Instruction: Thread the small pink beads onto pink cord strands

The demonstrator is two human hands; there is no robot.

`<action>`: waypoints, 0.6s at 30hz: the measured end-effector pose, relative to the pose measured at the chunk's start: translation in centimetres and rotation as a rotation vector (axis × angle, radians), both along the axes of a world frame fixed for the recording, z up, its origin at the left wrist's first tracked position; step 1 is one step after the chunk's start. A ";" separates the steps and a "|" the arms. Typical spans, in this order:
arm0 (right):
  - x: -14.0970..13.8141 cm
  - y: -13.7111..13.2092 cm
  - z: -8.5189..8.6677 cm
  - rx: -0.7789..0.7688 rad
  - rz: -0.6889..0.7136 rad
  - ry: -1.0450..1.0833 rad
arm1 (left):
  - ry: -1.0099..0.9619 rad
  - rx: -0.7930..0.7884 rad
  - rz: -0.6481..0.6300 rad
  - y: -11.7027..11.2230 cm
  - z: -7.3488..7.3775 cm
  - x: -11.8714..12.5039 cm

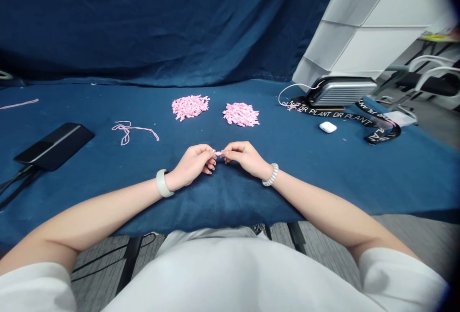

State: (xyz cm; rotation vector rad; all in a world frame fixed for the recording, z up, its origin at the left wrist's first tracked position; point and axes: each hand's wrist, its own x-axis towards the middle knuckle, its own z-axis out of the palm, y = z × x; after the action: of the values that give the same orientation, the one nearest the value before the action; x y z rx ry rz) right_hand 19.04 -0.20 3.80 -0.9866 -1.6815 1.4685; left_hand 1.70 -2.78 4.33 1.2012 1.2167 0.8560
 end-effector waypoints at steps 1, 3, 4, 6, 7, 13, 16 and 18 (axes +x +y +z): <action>0.0 0.0 0.0 -0.002 -0.002 0.002 | -0.007 -0.005 0.002 0.0 0.0 0.0; -0.1 0.1 -0.1 -0.010 -0.008 0.008 | -0.035 -0.017 0.005 0.1 -0.1 0.0; -0.1 0.1 -0.1 -0.014 -0.012 0.011 | -0.054 -0.023 0.005 0.1 -0.2 0.0; -0.1 0.1 -0.1 -0.017 -0.014 0.013 | -0.087 -0.031 0.003 0.2 -0.4 -0.1; -0.1 0.1 -0.1 -0.016 -0.013 0.013 | -0.097 -0.032 0.002 0.2 -0.4 -0.1; 0.0 0.2 -0.3 -0.006 0.012 -0.005 | -0.060 0.030 -0.037 -0.1 -0.3 -0.2; 0.0 0.2 -0.3 -0.017 0.016 -0.013 | -0.047 0.065 -0.072 -0.3 -0.2 -0.3; 0.0 0.2 -0.3 -0.025 0.015 -0.013 | -0.030 0.071 -0.081 -0.3 -0.2 -0.3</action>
State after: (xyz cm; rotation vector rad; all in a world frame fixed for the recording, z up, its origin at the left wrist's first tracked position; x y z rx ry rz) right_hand 19.06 0.04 3.53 -1.0005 -1.6870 1.4990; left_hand 1.43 -3.06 4.12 1.2818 1.1132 0.8600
